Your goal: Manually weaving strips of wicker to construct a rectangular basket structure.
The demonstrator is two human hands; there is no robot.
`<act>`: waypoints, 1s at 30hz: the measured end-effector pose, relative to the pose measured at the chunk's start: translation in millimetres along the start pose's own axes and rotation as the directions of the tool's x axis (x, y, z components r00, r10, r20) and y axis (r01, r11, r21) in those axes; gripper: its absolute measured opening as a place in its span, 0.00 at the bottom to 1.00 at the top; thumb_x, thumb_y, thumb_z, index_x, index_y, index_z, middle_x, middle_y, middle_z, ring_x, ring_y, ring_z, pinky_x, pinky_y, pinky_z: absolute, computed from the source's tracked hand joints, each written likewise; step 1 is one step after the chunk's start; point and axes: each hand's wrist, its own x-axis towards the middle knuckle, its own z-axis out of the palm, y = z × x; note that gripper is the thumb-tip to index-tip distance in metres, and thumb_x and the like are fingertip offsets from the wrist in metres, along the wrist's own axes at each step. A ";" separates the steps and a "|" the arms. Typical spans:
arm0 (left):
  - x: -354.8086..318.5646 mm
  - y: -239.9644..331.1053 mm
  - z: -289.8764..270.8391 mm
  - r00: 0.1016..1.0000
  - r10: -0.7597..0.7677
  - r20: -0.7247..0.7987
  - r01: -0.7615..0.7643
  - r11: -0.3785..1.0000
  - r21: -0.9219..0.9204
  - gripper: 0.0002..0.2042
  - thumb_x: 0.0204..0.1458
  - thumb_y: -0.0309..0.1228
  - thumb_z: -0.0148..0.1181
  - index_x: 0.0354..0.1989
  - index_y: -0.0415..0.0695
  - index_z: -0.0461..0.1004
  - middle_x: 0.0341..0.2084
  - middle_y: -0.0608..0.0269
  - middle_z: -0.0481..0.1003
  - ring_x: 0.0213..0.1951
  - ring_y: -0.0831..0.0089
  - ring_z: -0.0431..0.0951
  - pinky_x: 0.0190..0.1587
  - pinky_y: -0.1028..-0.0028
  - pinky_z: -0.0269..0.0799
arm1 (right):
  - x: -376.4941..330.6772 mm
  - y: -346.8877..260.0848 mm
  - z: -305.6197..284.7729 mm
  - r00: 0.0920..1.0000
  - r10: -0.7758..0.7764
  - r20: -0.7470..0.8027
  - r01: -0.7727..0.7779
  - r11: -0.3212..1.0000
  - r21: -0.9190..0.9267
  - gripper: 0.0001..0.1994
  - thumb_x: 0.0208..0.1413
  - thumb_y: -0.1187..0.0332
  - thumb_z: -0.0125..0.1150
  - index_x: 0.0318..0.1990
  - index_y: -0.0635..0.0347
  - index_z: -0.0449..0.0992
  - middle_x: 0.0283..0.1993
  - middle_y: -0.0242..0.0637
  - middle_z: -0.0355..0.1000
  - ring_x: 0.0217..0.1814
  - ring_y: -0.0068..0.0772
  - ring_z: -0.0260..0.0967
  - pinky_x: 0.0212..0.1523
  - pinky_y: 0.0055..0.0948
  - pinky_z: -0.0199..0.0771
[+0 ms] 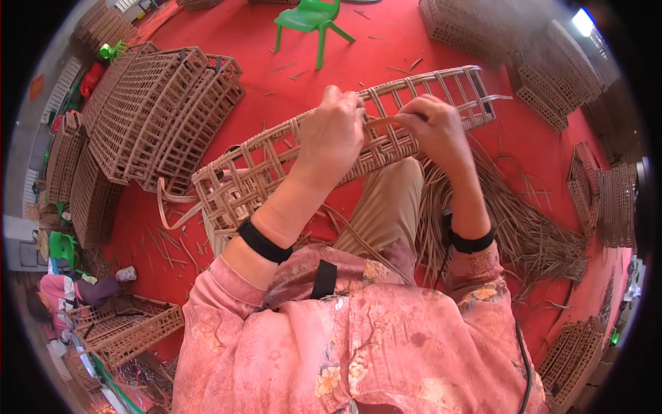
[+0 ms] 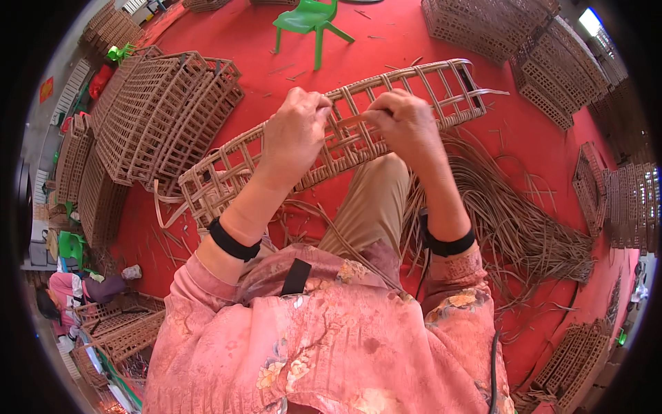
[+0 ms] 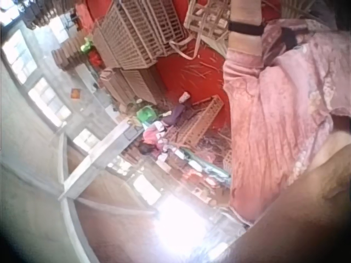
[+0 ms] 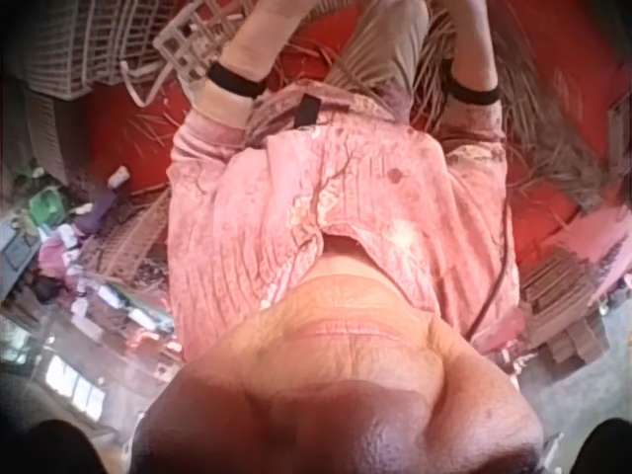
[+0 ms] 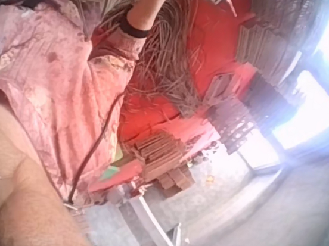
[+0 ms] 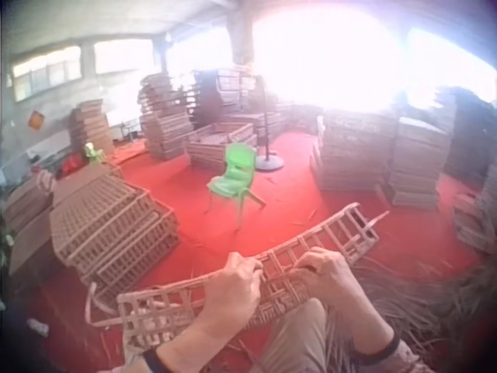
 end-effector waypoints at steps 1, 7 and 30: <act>4.5 2.0 0.8 0.998 0.059 -0.024 -0.060 0.997 -0.045 0.07 0.58 0.30 0.59 0.39 0.40 0.79 0.38 0.54 0.75 0.35 0.58 0.81 0.39 0.61 0.76 | 1.4 -1.9 -10.7 0.999 -0.029 -0.024 0.030 1.000 0.003 0.07 0.51 0.68 0.68 0.32 0.63 0.82 0.29 0.41 0.74 0.30 0.38 0.73 0.33 0.35 0.71; 28.3 8.1 22.5 0.958 -0.028 0.287 0.186 0.820 -0.541 0.07 0.60 0.28 0.58 0.40 0.39 0.80 0.26 0.64 0.77 0.27 0.80 0.76 0.30 0.75 0.72 | 9.3 14.0 -35.9 0.976 0.165 -0.143 -0.156 0.985 0.070 0.07 0.57 0.69 0.64 0.38 0.63 0.82 0.27 0.34 0.72 0.29 0.22 0.70 0.30 0.32 0.71; 30.2 -15.0 46.1 0.999 0.042 -0.012 -0.043 0.951 -0.305 0.10 0.55 0.29 0.63 0.40 0.38 0.72 0.29 0.47 0.78 0.33 0.54 0.81 0.36 0.60 0.75 | 23.3 20.6 33.8 0.970 0.215 -0.118 -0.195 0.968 0.160 0.15 0.58 0.64 0.62 0.43 0.69 0.79 0.40 0.49 0.79 0.44 0.43 0.77 0.44 0.39 0.75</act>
